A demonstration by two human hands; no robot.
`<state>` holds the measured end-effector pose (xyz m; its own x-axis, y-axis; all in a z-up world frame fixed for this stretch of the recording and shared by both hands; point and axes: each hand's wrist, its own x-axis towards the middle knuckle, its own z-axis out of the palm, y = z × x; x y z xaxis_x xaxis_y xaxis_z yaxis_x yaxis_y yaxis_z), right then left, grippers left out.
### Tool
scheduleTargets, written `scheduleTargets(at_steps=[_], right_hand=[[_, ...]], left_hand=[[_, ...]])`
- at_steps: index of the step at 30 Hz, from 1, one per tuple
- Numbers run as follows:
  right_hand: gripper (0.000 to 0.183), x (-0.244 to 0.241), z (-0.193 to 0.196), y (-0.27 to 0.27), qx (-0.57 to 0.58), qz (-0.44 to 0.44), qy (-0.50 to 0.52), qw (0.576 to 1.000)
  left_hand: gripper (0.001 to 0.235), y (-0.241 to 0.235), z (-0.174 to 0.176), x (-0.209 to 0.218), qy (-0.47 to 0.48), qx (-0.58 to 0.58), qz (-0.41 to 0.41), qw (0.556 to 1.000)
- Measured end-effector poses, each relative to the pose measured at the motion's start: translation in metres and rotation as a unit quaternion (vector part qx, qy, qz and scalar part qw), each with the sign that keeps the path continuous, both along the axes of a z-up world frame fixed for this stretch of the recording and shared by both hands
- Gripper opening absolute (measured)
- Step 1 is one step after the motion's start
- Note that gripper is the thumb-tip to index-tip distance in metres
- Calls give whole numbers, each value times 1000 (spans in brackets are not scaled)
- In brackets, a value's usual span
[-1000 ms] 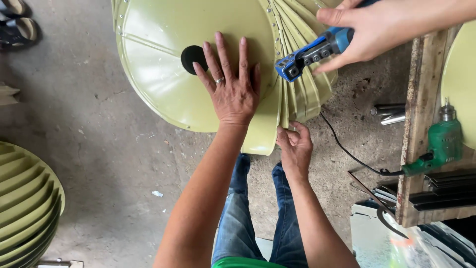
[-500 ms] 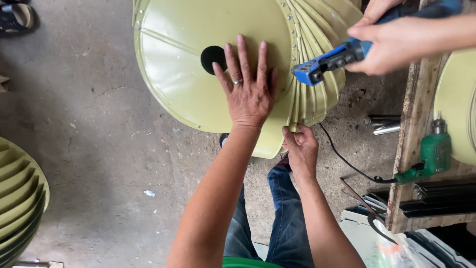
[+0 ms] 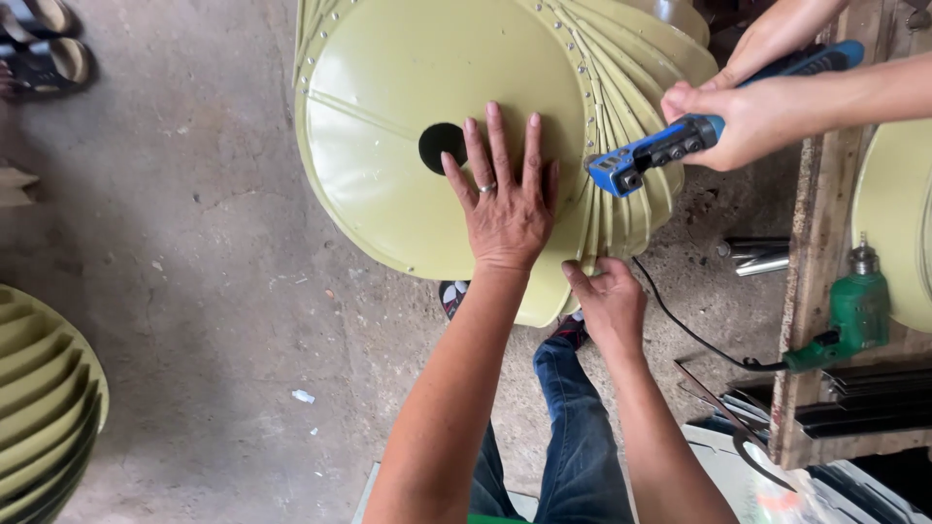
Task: Assembling a metal turbine vent by attaching curved metal fins to a circular base using a drill and fasteners.
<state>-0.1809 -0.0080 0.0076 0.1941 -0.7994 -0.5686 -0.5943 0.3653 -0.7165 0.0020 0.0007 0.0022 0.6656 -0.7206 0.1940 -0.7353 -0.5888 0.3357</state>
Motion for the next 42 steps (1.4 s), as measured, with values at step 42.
scheduleTargets(at_steps=[42], right_hand=[[98,50,-1,-60,-253,262,176,915]], left_hand=[[61,-2,-4,-2,14,15,0,1000]])
